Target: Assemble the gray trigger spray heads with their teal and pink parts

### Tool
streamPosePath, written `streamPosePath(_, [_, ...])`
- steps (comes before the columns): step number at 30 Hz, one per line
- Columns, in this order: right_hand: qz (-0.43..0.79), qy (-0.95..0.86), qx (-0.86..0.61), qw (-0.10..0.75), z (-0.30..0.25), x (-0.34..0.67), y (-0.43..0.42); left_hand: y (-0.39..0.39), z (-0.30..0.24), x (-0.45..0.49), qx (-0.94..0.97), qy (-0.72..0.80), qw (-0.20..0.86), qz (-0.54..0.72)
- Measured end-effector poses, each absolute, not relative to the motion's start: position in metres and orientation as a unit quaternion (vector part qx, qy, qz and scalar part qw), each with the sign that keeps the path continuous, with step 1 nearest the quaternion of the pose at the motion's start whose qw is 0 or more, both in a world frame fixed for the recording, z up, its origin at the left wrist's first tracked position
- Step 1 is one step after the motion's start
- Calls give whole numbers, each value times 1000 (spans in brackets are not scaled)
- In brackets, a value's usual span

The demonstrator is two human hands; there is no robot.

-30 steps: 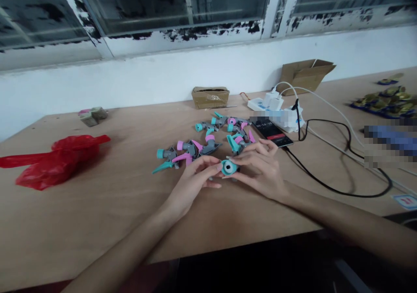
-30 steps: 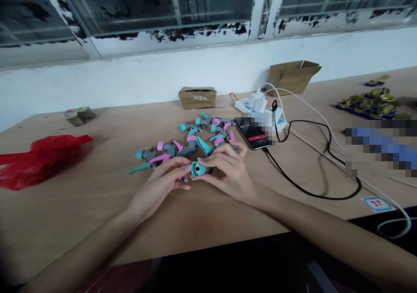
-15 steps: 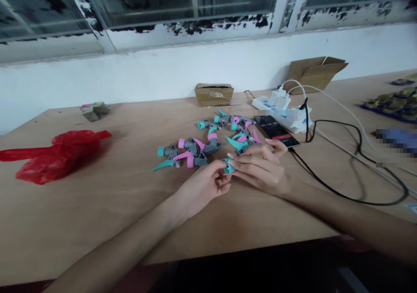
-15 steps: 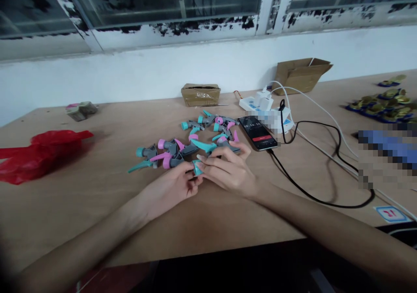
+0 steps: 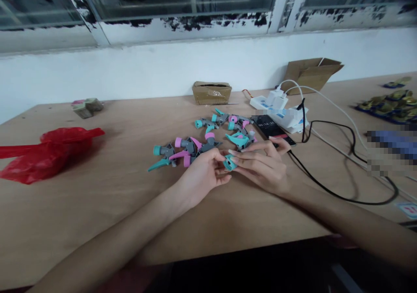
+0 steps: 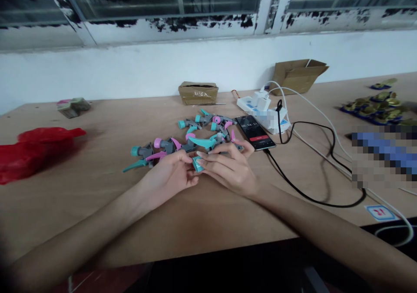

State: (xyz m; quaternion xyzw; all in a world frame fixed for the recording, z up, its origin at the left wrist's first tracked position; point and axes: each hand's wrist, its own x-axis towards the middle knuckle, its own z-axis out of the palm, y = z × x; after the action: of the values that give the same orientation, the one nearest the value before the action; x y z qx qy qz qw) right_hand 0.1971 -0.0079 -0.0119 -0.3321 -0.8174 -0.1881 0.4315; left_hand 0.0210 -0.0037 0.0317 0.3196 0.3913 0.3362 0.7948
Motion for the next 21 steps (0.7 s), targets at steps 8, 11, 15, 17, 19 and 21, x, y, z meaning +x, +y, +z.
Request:
streamPosePath(8, [-199,-818,-320,434,-11,197,-11,-1,30,18,314,374,809,327])
streamPosePath(11, [-180,-815,-319,449,-7,195,-12,-8,29,23,351,378,796,318])
streamPosePath(15, [-164,-797,-360,457,-7,194,-8,-14,28,31,368,400,771,331])
streamPosePath(17, [-154,-797,-377,445,-10,194,-3,-16,26,30,393,428,734,352])
streamPosePath(19, [-145,-795,-395,437,-13,195,3,-18,22,28,449,472,651,389])
streamPosePath(21, [-136,-783,-418,440,-15,195,9,-23,19,24,550,501,510,432])
